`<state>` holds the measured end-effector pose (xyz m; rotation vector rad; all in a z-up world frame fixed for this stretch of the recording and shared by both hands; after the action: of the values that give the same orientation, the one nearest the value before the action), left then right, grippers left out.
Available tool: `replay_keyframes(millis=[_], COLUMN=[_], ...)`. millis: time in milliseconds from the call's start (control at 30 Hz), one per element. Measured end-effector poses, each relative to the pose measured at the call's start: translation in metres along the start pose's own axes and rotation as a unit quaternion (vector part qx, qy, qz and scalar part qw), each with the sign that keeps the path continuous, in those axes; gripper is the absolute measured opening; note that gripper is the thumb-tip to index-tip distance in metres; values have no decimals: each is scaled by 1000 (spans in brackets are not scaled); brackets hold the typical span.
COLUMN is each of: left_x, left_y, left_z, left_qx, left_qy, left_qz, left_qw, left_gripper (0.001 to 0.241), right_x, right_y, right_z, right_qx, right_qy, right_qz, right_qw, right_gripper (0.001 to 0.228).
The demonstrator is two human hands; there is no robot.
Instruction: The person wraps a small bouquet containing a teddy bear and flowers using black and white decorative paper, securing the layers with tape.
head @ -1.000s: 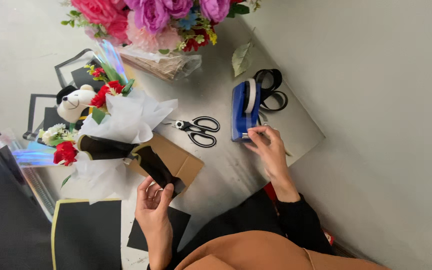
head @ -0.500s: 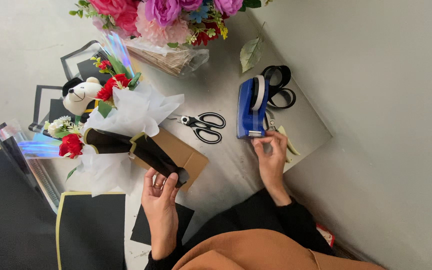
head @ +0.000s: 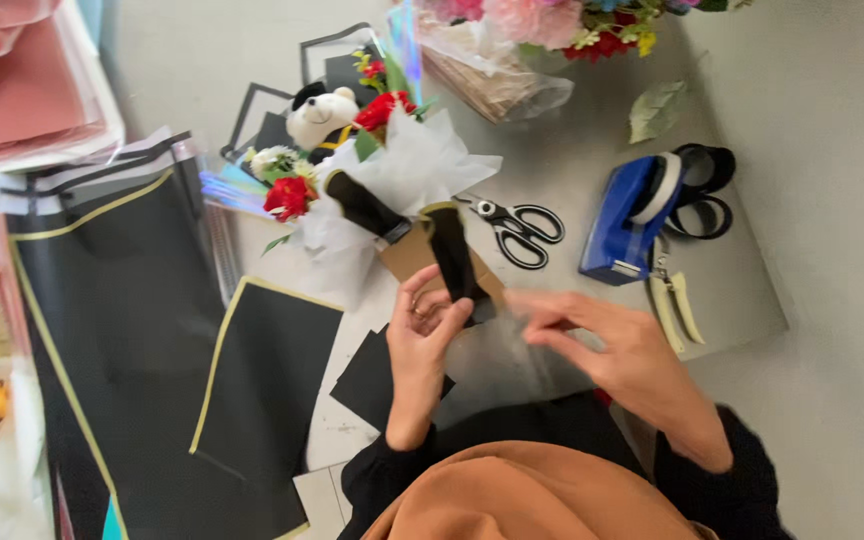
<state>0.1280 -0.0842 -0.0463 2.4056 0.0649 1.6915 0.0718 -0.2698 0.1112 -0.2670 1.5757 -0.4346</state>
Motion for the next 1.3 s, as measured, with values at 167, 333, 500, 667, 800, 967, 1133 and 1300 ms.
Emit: replay_keyframes(millis=[167, 333, 500, 667, 800, 967, 1133, 1300], left_x=[34, 25, 33, 16, 11, 3, -3, 11], left_y=[10, 4, 8, 11, 9, 4, -6, -9], left_z=[-18, -20, -29, -26, -25, -26, -23, -37], left_qx=[-9, -8, -12, -23, -30, -29, -42, -32], left_qy=[21, 21, -25, -63, -70, -65, -13, -1], left_qz=[5, -27, -75, -98, -78, -47, -3, 26], left_qw=[1000, 999, 997, 993, 994, 996, 999, 999], left_gripper=[57, 60, 56, 52, 46, 40, 39, 39], right_x=[-7, 16, 19, 18, 30, 41, 44, 65], right_y=[35, 55, 60, 61, 62, 64, 62, 74], right_z=[22, 22, 22, 22, 21, 19, 23, 18], right_qx=[-146, -201, -188, -168, -132, -123, -136, -169], right_qy=[-32, -76, -58, -102, -101, -62, 9, 132], right_qz=[-72, -112, -133, -166, -207, -234, -208, 86], right_qw=[986, 970, 971, 966, 964, 963, 969, 973], right_gripper=[32, 25, 29, 29, 33, 33, 38, 54])
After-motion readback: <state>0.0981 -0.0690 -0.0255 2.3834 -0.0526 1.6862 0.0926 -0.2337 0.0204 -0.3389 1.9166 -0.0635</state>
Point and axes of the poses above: each hand's wrist, its own z-axis towards the middle knuckle, its own y-axis out of the palm, x = y × z, the point moved 7 cm from there along z, towards the middle knuckle, and after that the axes turned 4 degrees about z, right-handed, at the moved point
